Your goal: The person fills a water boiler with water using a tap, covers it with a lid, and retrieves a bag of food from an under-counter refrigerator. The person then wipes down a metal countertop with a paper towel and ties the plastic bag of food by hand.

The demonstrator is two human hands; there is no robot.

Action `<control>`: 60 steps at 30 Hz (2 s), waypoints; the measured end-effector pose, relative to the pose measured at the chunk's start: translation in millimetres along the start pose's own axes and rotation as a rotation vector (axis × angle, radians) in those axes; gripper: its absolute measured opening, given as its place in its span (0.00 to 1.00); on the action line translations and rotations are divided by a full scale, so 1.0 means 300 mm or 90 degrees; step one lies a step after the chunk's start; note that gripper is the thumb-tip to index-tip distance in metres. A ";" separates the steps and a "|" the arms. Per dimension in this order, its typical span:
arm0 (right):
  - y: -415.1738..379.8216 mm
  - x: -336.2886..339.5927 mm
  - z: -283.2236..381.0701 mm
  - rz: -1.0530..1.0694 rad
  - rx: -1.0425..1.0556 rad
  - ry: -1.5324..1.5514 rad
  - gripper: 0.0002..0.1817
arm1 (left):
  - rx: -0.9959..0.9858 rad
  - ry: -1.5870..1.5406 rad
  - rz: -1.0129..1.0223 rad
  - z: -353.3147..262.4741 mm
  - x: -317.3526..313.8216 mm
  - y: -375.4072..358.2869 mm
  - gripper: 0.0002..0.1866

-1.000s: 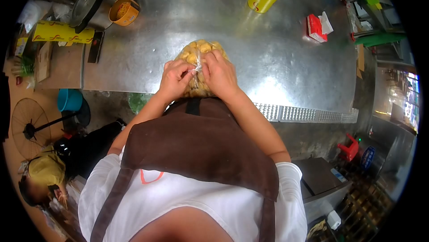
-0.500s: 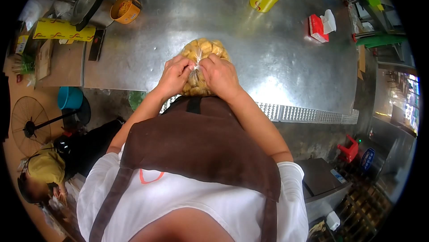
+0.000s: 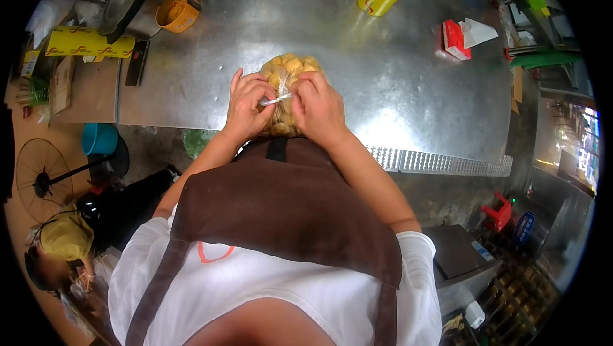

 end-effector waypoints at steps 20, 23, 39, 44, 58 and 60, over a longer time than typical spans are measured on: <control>-0.039 -0.081 0.004 0.180 -0.147 0.011 0.05 | -0.104 -0.019 -0.066 -0.022 -0.003 0.006 0.13; -0.031 -0.076 0.014 0.192 -0.124 -0.010 0.04 | -0.123 -0.009 -0.065 -0.027 0.001 0.010 0.13; -0.008 -0.091 0.005 0.243 -0.183 -0.002 0.05 | -0.102 -0.023 -0.065 -0.015 -0.002 0.004 0.12; -0.017 -0.070 0.011 0.174 -0.094 -0.007 0.07 | -0.018 -0.073 -0.052 0.024 -0.026 -0.015 0.10; -0.020 -0.078 -0.036 0.193 -0.039 0.058 0.03 | 0.003 -0.063 0.113 0.027 0.055 0.073 0.04; -0.025 -0.081 -0.040 0.188 -0.053 0.069 0.03 | -0.020 -0.096 0.192 0.031 0.054 0.085 0.04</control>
Point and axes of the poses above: each hand's wrist, its own y-axis towards the middle knuckle, its own x-axis out of the back of the hand, z = x × y, the point moved 2 cm from there along y, towards the middle knuckle, and after that the axes turned 5 degrees about x, right-handed, at the moved point
